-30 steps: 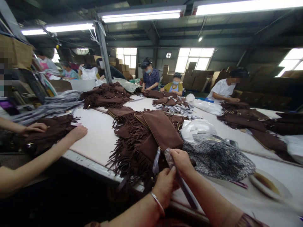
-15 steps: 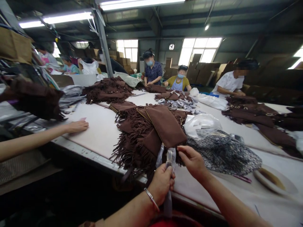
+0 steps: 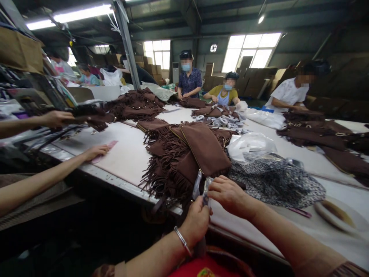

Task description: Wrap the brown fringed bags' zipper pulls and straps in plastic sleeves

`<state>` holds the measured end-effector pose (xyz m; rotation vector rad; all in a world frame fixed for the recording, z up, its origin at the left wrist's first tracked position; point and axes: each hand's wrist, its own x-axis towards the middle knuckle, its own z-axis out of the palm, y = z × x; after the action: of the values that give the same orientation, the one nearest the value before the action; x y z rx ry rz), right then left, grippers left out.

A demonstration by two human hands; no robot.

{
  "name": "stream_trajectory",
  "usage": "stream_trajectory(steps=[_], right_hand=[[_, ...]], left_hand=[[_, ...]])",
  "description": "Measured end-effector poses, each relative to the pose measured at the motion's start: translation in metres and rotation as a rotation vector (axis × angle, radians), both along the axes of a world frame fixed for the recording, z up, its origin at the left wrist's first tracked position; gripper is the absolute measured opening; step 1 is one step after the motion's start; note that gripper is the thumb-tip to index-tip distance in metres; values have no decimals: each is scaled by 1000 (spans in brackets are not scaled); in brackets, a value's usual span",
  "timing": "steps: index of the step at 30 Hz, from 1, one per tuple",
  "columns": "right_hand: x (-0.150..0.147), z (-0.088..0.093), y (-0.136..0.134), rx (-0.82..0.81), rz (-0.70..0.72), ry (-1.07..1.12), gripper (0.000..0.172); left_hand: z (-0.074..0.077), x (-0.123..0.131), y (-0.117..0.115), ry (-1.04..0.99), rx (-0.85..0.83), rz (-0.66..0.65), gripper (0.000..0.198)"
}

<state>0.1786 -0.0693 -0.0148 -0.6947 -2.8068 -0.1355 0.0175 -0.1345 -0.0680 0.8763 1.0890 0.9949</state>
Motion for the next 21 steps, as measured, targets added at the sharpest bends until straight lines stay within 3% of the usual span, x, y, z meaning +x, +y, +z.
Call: stream_trajectory(steps=[4, 10, 12, 16, 21], right_hand=[[-11, 14, 0, -67, 17, -80, 15], [-23, 25, 5, -113, 93, -193, 11], [-23, 21, 6, -128, 119, -193, 12], [-20, 11, 7, -162, 162, -155, 12], [-17, 5, 3, -124, 184, -89, 18]], left_hand=[[-1, -2, -4, 256, 305, 70, 13], [-7, 0, 1, 398, 366, 42, 17], [-9, 0, 3, 416, 296, 7, 22], [-10, -1, 3, 221, -17, -69, 24], [-4, -11, 2, -363, -273, -171, 21]])
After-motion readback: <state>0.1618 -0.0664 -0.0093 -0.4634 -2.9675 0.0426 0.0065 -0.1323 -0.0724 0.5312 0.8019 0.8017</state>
